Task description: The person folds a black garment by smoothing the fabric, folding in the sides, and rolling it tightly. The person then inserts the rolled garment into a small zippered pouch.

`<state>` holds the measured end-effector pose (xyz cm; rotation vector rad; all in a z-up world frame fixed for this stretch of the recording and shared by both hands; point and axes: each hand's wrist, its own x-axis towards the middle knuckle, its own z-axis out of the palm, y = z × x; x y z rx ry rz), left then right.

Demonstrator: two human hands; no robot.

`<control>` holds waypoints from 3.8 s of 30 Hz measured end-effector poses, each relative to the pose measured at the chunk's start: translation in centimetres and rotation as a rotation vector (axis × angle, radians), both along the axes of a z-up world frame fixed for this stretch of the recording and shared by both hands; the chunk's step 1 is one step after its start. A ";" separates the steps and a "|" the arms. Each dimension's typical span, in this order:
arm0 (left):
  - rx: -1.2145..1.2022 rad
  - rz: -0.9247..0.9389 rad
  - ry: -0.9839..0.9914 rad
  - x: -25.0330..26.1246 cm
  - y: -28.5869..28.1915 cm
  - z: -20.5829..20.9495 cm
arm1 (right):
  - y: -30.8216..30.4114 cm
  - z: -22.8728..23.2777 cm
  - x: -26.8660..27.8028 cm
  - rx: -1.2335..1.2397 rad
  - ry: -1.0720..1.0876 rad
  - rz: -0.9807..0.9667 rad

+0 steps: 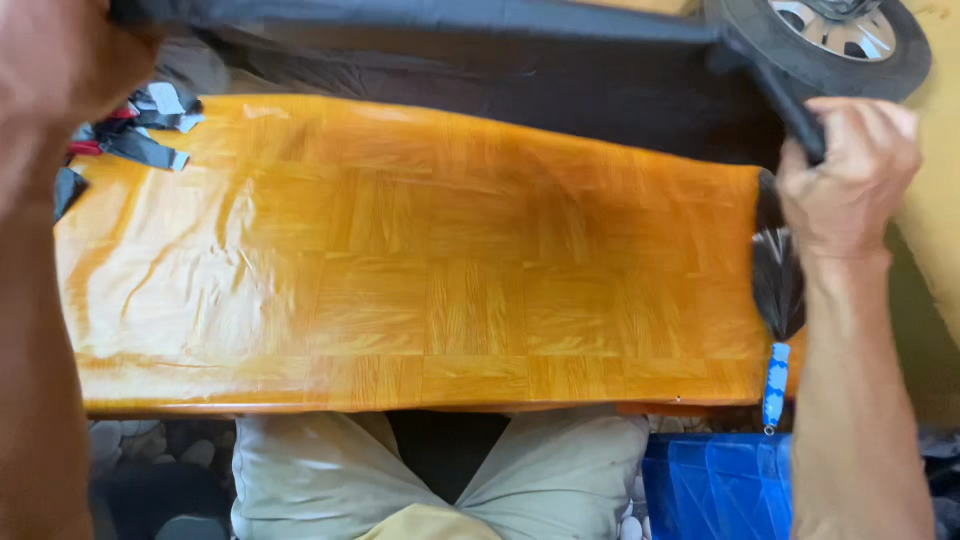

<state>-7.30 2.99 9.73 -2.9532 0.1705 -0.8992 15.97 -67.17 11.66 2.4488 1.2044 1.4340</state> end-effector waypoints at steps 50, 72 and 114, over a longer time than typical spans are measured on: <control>-0.383 0.303 0.121 -5.0 -26.5 -14.1 | -2.1 -10.4 -22.6 0.221 0.973 -0.970; -0.517 0.667 0.135 -8.2 -26.4 -16.8 | 23.0 -12.1 -21.4 -0.105 0.976 0.087; -0.218 -0.196 0.162 15.0 -21.0 -9.8 | -3.9 -14.3 -9.9 1.117 1.352 -0.689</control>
